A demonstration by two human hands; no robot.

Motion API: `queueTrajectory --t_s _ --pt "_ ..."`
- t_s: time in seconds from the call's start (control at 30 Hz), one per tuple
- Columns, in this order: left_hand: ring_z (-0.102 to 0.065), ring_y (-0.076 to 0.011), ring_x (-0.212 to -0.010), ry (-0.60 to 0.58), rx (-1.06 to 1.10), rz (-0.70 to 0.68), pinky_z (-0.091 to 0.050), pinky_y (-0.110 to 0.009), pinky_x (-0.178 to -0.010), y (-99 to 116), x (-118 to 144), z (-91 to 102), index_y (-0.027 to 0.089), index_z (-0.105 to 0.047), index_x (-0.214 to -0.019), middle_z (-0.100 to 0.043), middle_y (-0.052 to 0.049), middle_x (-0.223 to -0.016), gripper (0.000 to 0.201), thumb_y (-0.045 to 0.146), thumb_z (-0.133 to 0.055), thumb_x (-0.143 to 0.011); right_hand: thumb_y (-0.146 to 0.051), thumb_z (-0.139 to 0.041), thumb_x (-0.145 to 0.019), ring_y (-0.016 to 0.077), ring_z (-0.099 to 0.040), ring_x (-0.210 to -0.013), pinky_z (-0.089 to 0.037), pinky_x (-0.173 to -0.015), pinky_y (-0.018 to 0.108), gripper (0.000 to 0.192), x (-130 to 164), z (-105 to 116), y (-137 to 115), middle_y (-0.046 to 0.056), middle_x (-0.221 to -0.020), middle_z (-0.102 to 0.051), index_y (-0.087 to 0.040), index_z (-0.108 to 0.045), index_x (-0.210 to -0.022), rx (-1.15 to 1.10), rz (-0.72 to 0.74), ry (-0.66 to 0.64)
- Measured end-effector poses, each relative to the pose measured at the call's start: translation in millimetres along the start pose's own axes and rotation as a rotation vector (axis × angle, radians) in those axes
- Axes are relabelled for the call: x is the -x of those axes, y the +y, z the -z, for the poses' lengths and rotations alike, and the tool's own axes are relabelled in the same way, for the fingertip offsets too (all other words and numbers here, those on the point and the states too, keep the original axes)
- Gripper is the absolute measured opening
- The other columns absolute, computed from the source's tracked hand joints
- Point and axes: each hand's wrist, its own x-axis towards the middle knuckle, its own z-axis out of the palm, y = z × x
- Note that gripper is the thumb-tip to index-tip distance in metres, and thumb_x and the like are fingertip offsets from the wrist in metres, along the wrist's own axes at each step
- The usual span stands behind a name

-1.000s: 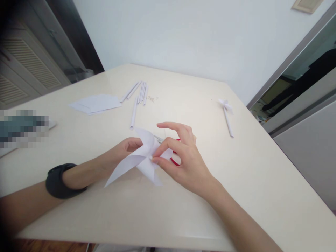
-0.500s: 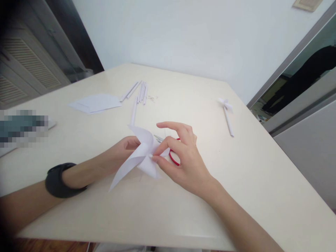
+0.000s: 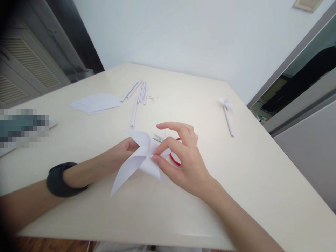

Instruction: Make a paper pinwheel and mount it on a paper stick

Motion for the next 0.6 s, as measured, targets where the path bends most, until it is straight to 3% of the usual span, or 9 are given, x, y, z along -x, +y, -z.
queueTrajectory --t_s 0.13,0.37,0.6 --pt "-0.064 -0.0175 -0.087 -0.028 0.020 -0.008 -0.046 -0.025 -0.078 0.9 0.1 0.8 0.021 -0.071 -0.085 -0.072 -0.001 -0.092 0.012 0.018 -0.065 -0.074 -0.019 -0.064 -0.078 0.0220 -0.041 -0.117 -0.039 -0.094 0.037 0.004 0.0 -0.5 0.3 0.002 -0.127 -0.049 -0.022 -0.062 -0.077 0.001 -0.003 0.001" --pt "-0.065 -0.0198 -0.083 -0.013 0.003 0.015 -0.047 -0.025 -0.068 5.5 -0.6 -4.2 0.019 -0.073 -0.081 -0.073 -0.003 -0.083 0.011 0.021 -0.070 -0.070 -0.017 -0.062 -0.079 0.0222 -0.041 -0.115 -0.037 -0.094 0.038 0.006 0.3 -1.0 2.0 0.002 -0.126 -0.048 -0.023 -0.062 -0.076 0.063 0.054 -0.007" --pt "-0.064 -0.0179 -0.083 0.019 -0.072 -0.047 -0.046 -0.025 -0.072 3.9 -0.9 -2.8 0.020 -0.072 -0.086 -0.072 -0.001 -0.089 0.015 0.019 -0.068 -0.071 -0.016 -0.061 -0.079 0.0227 -0.040 -0.115 -0.034 -0.096 0.040 0.009 0.4 0.7 1.9 0.001 -0.126 -0.047 -0.024 -0.064 -0.077 0.087 0.052 -0.031"
